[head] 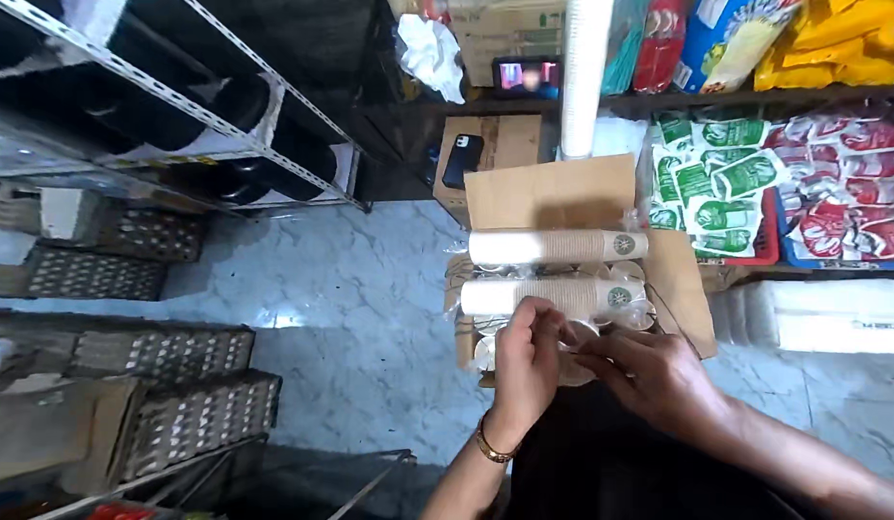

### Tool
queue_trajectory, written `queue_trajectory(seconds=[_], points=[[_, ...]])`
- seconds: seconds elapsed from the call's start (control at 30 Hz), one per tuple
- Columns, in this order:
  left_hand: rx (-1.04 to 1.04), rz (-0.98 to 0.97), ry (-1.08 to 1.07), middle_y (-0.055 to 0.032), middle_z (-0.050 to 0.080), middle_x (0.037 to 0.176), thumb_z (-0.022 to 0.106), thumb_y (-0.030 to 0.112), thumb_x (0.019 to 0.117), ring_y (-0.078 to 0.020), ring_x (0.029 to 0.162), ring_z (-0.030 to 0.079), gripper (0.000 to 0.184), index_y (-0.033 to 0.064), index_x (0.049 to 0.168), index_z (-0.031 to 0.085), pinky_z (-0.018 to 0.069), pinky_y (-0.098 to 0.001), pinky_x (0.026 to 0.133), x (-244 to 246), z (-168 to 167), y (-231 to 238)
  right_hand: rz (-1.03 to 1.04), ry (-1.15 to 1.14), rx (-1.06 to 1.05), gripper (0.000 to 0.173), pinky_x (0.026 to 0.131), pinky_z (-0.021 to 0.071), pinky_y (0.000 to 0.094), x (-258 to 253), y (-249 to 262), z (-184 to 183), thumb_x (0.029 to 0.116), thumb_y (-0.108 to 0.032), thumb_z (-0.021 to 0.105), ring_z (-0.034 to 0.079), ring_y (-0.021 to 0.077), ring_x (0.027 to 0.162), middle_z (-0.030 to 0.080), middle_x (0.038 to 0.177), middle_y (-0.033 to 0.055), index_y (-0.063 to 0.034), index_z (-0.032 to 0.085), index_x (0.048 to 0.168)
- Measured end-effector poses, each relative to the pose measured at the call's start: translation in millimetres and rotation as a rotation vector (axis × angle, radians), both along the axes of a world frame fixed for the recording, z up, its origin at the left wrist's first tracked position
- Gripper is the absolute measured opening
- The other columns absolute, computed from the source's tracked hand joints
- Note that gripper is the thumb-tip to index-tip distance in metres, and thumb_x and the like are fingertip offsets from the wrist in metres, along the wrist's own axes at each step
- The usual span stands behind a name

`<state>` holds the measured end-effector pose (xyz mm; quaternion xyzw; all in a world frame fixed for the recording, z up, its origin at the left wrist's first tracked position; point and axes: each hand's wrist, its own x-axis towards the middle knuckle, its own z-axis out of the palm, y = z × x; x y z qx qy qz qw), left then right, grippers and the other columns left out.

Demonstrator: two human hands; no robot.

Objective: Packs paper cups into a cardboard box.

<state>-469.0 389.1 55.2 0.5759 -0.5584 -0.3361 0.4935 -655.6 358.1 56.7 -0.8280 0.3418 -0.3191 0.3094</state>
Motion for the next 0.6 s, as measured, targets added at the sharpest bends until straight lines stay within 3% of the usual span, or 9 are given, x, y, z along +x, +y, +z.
queue_trajectory(seconds=[0.2,0.33,0.6], points=[[0.049,-0.013,0.092,-0.0017,0.07,0.077,0.046,0.006,0.1064,-0.0098,0.067,0.067,0.014,0.0015,0.102,0.059,0.0579,-0.0269,0.065,-1.0,-1.0,-2.8,0.05,-0.086,-0.022,0.018,0.059,0.0533,0.0249,-4.4,6.2,-3.3,0.0999,-0.019,0.063,0.065,0.0101,0.066,0.069,0.075,0.0035,-0.0074,0.075,0.093],[0.072,-0.035,0.154,-0.002,0.069,0.076,0.047,0.005,0.106,-0.0093,0.066,0.066,0.013,0.0015,0.101,0.059,0.0568,-0.0258,0.064,0.0,-2.2,-2.8,0.051,-0.093,0.007,0.018,0.061,0.0551,0.0237,-11.1,3.1,-2.7,0.0999,-0.018,0.062,0.066,0.0084,0.068,0.072,0.079,0.0039,-0.0067,0.075,0.094],[0.21,-0.148,0.404,-0.0003,0.071,0.08,0.062,0.003,0.0988,-0.0071,0.07,0.067,0.004,0.0017,0.1,0.066,0.058,-0.0247,0.067,5.7,1.8,-0.8,0.063,-0.038,0.075,0.019,0.058,0.0516,0.0232,-19.9,-9.8,6.1,0.1008,-0.023,0.062,0.059,0.0054,0.062,0.069,0.077,0.0013,-0.0086,0.074,0.097]])
